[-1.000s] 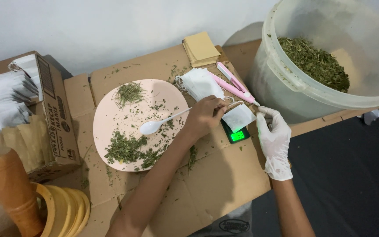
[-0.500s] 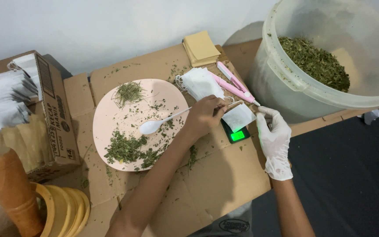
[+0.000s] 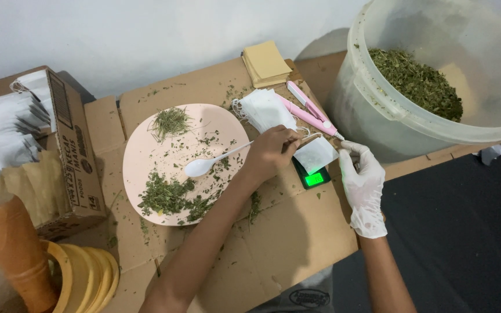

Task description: Manually filling small tea bags with loose tea leaves using a spoon, weighing each bag on a digital scale for accuracy, and then sealing them with a heat sealer.

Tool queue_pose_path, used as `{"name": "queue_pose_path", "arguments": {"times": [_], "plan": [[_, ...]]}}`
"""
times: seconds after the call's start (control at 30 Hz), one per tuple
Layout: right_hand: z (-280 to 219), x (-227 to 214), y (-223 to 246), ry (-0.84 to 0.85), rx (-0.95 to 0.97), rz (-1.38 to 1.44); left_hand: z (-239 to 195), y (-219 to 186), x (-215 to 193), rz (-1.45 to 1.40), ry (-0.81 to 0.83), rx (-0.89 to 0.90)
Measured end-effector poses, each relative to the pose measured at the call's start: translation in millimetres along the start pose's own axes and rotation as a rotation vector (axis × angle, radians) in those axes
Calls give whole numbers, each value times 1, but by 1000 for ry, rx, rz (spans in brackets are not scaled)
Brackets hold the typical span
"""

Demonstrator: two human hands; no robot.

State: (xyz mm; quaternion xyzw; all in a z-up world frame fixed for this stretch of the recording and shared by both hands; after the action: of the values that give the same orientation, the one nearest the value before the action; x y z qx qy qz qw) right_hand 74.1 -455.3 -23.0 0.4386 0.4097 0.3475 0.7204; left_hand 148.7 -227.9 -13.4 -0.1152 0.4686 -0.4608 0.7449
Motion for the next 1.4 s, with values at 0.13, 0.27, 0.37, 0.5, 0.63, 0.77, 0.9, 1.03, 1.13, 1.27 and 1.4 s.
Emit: {"name": "queue_pose_path", "arguments": {"times": [0.13,0.27,0.37,0.5,0.63,0.77,0.9,1.03,1.13,1.27,1.4], "plan": [[1,1,-7,-2,0,9,2,5,2,-32,43,9],[1,0,-6,-3,-5,2,2,14,9,-18,60,-8],[0,0,-3,-5,1,-3,2,12,8,-23,113,-34],[-2,0,-1,-13,15,-20,2,8,6,-15,123,-73],[3,5,-15,-8,32,-46,4,-10,-7,-25,109,-96],[5,11,-5,56,56,54,2,-12,-15,-42,118,-68],[10,23,26,149,-33,255,-6,-23,-42,-150,77,-26],[4,42,78,223,-23,409,-26,-27,-76,-215,38,-59],[2,73,115,415,-158,331,-42,-30,-105,-361,81,-172],[-4,116,134,528,-150,403,-61,-5,-148,-349,-222,-249],[-31,172,166,708,-76,547,-79,-6,-205,-231,-409,-266]]}}
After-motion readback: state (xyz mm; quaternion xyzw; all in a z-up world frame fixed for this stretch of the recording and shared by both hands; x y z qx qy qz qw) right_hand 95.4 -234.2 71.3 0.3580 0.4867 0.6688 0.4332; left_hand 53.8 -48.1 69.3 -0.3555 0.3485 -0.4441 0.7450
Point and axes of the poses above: each hand's wrist, its own z-axis towards the middle knuckle, its own x-axis out of the palm, y = z × x, the point moved 6 cm from there along z, towards the middle knuckle, and after that the axes turned 6 degrees about z, right-handed, at the moved point
